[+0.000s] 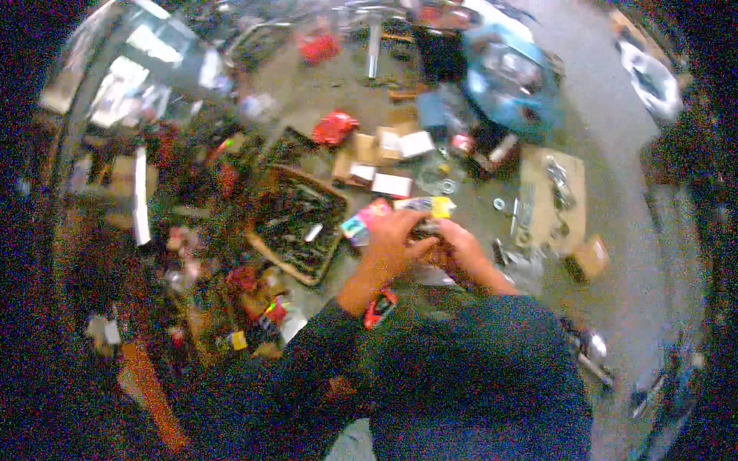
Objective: The person handles a motorcycle fork tube and various internal components over a tray of parts. They remove small items from plastic packaging and place them onto a work surface, handling rings and bushings by hand.
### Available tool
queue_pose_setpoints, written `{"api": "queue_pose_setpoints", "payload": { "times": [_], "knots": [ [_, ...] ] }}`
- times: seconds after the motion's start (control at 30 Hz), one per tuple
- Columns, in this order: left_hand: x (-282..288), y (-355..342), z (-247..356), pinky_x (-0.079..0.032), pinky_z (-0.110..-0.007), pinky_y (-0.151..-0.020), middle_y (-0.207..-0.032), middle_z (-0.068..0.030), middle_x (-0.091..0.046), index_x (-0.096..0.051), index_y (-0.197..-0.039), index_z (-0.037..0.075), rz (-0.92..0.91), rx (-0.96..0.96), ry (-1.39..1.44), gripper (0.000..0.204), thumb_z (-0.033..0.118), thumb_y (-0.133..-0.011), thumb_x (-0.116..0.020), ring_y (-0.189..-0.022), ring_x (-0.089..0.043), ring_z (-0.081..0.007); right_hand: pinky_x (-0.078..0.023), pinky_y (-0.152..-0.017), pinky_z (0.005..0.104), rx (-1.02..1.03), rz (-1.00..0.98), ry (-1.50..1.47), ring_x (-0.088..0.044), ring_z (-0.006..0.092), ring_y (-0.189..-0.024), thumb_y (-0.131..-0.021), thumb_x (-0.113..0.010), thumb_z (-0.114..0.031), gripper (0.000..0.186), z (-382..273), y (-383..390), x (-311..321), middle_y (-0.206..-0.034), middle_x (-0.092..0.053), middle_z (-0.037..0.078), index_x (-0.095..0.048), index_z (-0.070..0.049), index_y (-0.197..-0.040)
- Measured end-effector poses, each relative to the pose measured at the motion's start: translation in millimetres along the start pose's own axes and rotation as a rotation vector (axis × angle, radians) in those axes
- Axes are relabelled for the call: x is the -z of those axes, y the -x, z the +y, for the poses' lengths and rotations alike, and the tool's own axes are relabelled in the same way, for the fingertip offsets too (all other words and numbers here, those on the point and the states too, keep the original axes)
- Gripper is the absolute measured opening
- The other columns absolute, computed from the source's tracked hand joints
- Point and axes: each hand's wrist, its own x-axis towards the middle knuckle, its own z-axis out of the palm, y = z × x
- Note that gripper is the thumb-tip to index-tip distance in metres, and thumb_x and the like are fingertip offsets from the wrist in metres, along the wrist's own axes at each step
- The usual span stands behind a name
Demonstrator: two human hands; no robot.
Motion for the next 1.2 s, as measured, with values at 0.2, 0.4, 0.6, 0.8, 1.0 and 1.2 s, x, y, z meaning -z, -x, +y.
{"api": "queue_pose_setpoints", "payload": {
  "times": [0.2, 0.4, 0.6, 0.8, 1.0, 1.2],
  "knots": [
    [117.1, -22.1, 16.0, -0.051, -0.036, -0.071, -0.085, -0.0161, -0.066, -0.063, -0.097, 0.003, -0.255, -0.046, -0.005, 0.042, 0.032, -0.070, -0.076, -0.079, -0.065, -0.0293, -0.053, -0.067, 0.0331, 0.044, -0.261, 0.510, -0.062, 0.0178, -0.075, -0.097, -0.050, -0.022, 0.025, -29.8, -15.4, -58.1, -0.095, -0.061, 0.009, -0.049, -0.003, -0.113],
    [216.5, 0.6, 38.8, -0.049, -0.036, -0.070, -0.083, -0.0130, -0.065, -0.062, -0.098, 0.002, -0.386, 0.248, 0.103, 0.049, 0.042, -0.073, -0.075, -0.078, -0.063, -0.0209, -0.049, -0.069, 0.0276, 0.398, -0.419, 1.181, -0.059, 0.0131, -0.078, -0.089, -0.063, -0.010, 0.025, -57.2, -24.0, -158.0, -0.093, -0.061, 0.007, -0.051, -0.002, -0.109],
    [270.5, 38.3, 41.3, -0.049, -0.026, -0.074, -0.091, -0.0040, -0.065, -0.061, -0.103, 0.001, -0.176, 0.211, 0.387, 0.041, 0.020, -0.072, -0.081, -0.082, -0.059, -0.0110, -0.049, -0.064, 0.0285, 0.036, -0.391, 1.334, -0.060, 0.0121, -0.073, -0.093, -0.057, -0.022, 0.023, -67.8, -28.3, -250.7, -0.080, -0.062, 0.006, -0.056, 0.000, -0.098],
    [322.4, 32.1, -22.7, -0.051, -0.029, -0.071, -0.089, -0.0052, -0.067, -0.063, -0.103, 0.001, 0.031, 0.143, 0.197, 0.037, 0.023, -0.078, -0.076, -0.080, -0.062, -0.0129, -0.049, -0.066, 0.0289, 0.298, -0.389, 1.381, -0.057, 0.0145, -0.073, -0.094, -0.056, -0.022, 0.022, -45.9, -99.3, -285.8, -0.082, -0.060, 0.006, -0.055, -0.001, -0.101],
    [362.1, 48.8, -120.5, -0.046, -0.029, -0.060, -0.080, -0.0025, -0.065, -0.067, -0.089, 0.001, 0.481, 0.502, 0.441, 0.020, 0.015, -0.075, -0.070, -0.067, -0.056, -0.0114, -0.047, -0.060, 0.0255, 0.237, -0.181, 1.043, -0.056, 0.0114, -0.067, -0.096, -0.053, -0.027, 0.030, -26.3, -187.5, -302.0, -0.080, -0.059, 0.004, -0.057, -0.001, -0.109],
    [354.9, 37.2, -194.8, -0.044, -0.030, -0.058, -0.074, -0.0020, -0.062, -0.064, -0.083, 0.003, 0.790, 0.479, 0.435, 0.018, 0.015, -0.072, -0.071, -0.062, -0.054, -0.0126, -0.046, -0.068, 0.0234, 0.244, -0.113, 0.632, -0.057, 0.0109, -0.076, -0.092, -0.056, -0.021, 0.030, 1.5, -206.9, -279.1, -0.088, -0.061, 0.004, -0.057, -0.001, -0.115]
  ]
}}
